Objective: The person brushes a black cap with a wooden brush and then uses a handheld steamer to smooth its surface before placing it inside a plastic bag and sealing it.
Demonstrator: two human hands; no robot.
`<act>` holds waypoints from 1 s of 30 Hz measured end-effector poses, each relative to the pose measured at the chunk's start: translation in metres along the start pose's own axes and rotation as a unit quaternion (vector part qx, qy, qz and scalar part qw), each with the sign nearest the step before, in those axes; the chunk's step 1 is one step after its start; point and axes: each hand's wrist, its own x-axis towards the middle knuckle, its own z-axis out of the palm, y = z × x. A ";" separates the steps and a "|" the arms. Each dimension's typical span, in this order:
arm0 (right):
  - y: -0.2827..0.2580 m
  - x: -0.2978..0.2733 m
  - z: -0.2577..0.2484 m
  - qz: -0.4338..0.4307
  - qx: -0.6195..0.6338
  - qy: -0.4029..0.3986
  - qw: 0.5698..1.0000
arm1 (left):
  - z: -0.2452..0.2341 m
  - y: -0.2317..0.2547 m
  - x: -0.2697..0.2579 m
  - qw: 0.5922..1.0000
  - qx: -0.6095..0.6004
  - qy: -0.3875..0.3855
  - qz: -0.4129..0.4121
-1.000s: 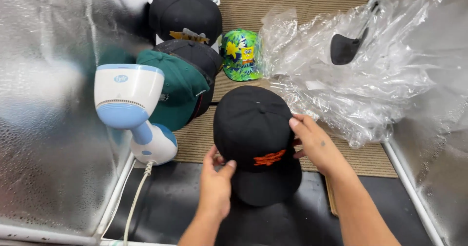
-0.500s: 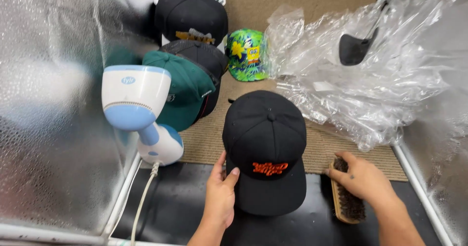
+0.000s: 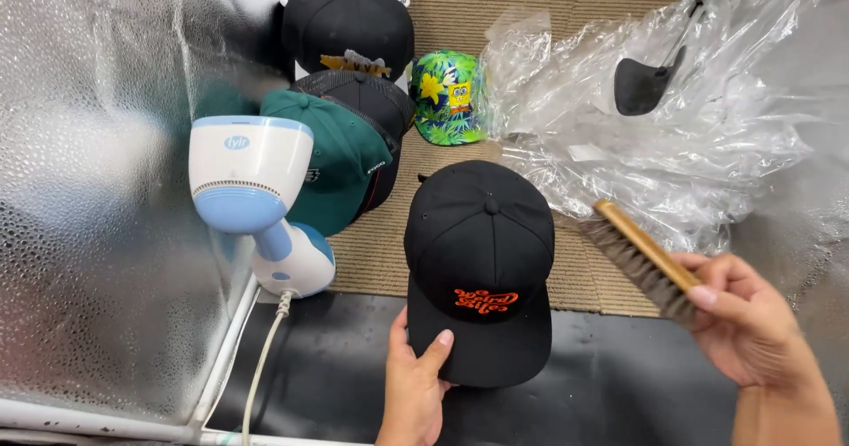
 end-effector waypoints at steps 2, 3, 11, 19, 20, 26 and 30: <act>0.008 0.004 0.027 0.021 -0.024 -0.027 0.999 | 0.005 0.005 -0.003 1.000 0.001 0.006 -0.005; 0.011 0.005 0.041 0.041 -0.049 -0.055 0.996 | 0.007 0.008 -0.005 1.000 0.000 0.011 -0.010; -0.021 0.002 0.143 -0.138 -0.367 -0.057 0.918 | 0.007 0.005 -0.003 1.000 0.005 0.015 -0.001; -0.038 0.150 0.165 -0.202 -0.660 -0.159 0.706 | 0.002 -0.001 -0.001 0.999 -0.037 0.014 0.033; -0.047 0.151 0.175 -0.142 -0.665 -0.106 0.726 | 0.001 -0.002 0.000 0.998 -0.038 0.011 0.039; -0.018 0.096 0.203 -0.365 -0.575 -0.273 0.680 | -0.009 -0.020 0.024 0.995 -0.005 0.057 0.086; -0.042 0.149 0.205 -0.377 -0.795 -0.001 0.475 | -0.008 -0.016 0.022 0.993 0.049 0.051 0.099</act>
